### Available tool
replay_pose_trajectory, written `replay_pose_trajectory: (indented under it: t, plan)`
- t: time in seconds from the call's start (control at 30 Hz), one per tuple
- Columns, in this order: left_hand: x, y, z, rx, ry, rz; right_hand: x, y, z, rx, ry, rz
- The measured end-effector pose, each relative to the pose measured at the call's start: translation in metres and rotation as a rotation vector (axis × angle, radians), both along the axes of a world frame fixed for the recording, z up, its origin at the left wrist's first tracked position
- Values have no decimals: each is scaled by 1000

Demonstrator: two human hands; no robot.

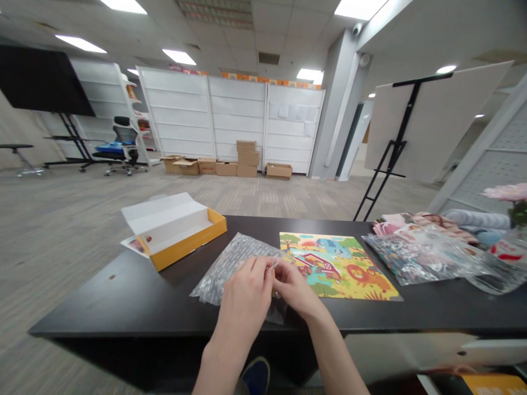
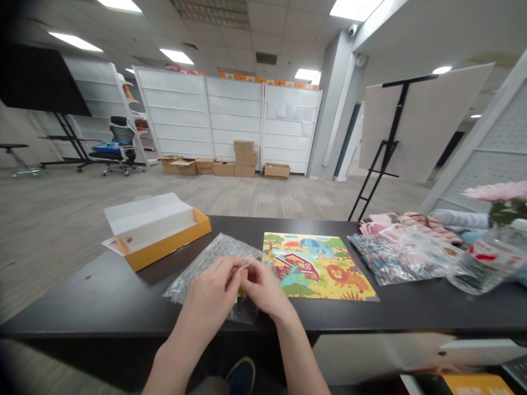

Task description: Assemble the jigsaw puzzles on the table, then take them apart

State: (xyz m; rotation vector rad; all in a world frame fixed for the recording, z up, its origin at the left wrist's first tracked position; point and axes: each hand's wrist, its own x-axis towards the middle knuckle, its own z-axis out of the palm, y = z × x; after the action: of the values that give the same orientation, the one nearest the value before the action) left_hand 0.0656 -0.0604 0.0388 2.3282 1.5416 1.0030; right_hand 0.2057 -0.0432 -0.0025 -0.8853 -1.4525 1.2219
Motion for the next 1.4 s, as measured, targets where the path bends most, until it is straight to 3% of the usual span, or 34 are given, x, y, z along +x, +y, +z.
replay_pose_trajectory:
  t: [0.13, 0.4, 0.6, 0.77, 0.87, 1.07, 1.2, 1.3, 1.33, 1.4]
  plan:
    - [1, -3, 1, -52, -7, -65, -17, -1, -3, 167, -166, -85]
    - [-5, -4, 1, -53, -165, -107, -26, 7, -15, 347, -422, -212]
    - [-3, -2, -1, -33, -221, -117, -22, 20, -31, 335, -592, -340]
    - [-3, 1, -5, -42, -235, -109, -21, 19, -26, 302, -712, -420]
    - [-4, 1, -6, -37, -223, -91, -21, 17, -22, 285, -634, -382]
    - [-9, 3, -5, 7, -40, 23, -21, 8, -12, 317, -448, -124]
    - [-17, 8, -7, -7, 5, 118, 4, -10, 8, 342, -450, -58]
    - [-19, 11, -9, 23, 17, 129, 44, -21, 18, 241, -472, -36]
    - [-18, 10, -9, 54, 17, 111, 60, -21, 18, 205, -495, -111]
    - [-11, 7, -8, 136, -3, 53, 90, -19, 11, 200, -515, -415]
